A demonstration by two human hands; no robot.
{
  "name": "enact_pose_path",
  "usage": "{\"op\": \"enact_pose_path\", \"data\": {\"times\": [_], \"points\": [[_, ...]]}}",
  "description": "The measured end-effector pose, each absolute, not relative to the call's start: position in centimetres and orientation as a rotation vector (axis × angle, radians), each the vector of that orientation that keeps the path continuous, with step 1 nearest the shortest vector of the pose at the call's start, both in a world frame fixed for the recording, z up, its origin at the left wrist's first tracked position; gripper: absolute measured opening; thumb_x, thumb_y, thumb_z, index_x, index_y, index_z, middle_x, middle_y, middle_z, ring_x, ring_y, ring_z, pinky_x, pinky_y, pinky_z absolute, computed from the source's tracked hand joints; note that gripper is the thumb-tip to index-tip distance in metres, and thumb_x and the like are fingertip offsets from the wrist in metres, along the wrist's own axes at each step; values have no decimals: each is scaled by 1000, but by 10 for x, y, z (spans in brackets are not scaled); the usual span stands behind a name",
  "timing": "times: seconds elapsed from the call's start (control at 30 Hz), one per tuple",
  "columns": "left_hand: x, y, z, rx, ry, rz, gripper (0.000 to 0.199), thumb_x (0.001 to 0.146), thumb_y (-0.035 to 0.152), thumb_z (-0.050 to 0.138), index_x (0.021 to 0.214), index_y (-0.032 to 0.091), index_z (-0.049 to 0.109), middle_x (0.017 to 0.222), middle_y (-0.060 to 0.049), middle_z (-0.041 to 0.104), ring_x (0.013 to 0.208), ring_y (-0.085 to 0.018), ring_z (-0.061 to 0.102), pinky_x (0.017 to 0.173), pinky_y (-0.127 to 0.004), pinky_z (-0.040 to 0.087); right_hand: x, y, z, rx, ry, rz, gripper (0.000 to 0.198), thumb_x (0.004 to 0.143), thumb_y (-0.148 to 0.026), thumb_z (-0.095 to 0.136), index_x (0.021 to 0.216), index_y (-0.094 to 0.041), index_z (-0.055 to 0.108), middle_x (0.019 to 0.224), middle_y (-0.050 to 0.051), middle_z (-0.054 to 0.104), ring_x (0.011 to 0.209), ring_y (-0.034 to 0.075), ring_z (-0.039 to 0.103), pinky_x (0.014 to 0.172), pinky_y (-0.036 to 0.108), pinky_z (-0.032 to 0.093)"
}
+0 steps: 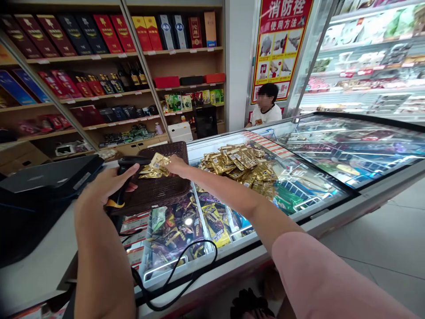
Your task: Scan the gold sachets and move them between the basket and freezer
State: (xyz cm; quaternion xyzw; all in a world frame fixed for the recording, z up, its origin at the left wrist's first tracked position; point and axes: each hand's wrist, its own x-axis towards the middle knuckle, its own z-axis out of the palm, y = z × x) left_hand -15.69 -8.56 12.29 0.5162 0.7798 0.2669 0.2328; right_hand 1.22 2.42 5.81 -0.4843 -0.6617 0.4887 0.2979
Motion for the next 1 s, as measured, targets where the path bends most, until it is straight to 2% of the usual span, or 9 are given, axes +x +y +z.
{"op": "enact_pose_path", "data": {"times": [0.1, 0.3, 0.4, 0.57, 0.77, 1.0], "points": [[-141, -83, 125, 1469, 2041, 737, 73, 66, 82, 60, 103, 19, 63, 73, -6, 75, 76, -22, 74, 62, -24, 50, 69, 11, 48, -1279, -1696, 1195, 30, 95, -28, 55, 123, -19, 50, 77, 1, 64, 60, 13, 61, 53, 21, 45], [-104, -92, 133, 1652, 1734, 551, 62, 72, 77, 59, 94, 19, 62, 72, -4, 73, 71, -19, 69, 56, -23, 47, 146, -8, 12, -1322, -1565, 966, 43, 92, -40, 54, 129, -20, 48, 83, 2, 63, 68, 17, 64, 61, 26, 49], [-95, -93, 134, 1784, 1721, 439, 56, 75, 74, 58, 87, 19, 62, 71, -4, 73, 70, -19, 68, 60, -24, 46, 161, -11, -2, -1313, -1485, 1018, 46, 92, -40, 52, 133, -20, 46, 84, 2, 61, 70, 18, 64, 61, 27, 49], [-86, -89, 133, 1842, 1754, 386, 52, 77, 70, 57, 87, 19, 62, 72, -5, 74, 73, -20, 69, 67, -27, 45, 169, -17, -10, -1295, -1430, 1165, 48, 93, -37, 50, 136, -19, 43, 83, 2, 60, 68, 17, 61, 59, 26, 48], [-74, -92, 136, 1798, 1720, 432, 52, 73, 71, 61, 77, 20, 59, 66, -3, 71, 64, -18, 65, 59, -24, 42, 171, -22, -10, -1289, -1468, 1174, 48, 93, -39, 51, 137, -22, 44, 91, 4, 61, 70, 16, 61, 63, 27, 48], [-74, -91, 135, 1786, 1712, 457, 53, 70, 72, 63, 75, 20, 59, 66, -3, 71, 62, -18, 64, 58, -25, 43, 170, -23, -11, -1354, -1511, 1141, 46, 94, -38, 50, 136, -21, 44, 85, 2, 62, 67, 15, 61, 60, 25, 47]]}}
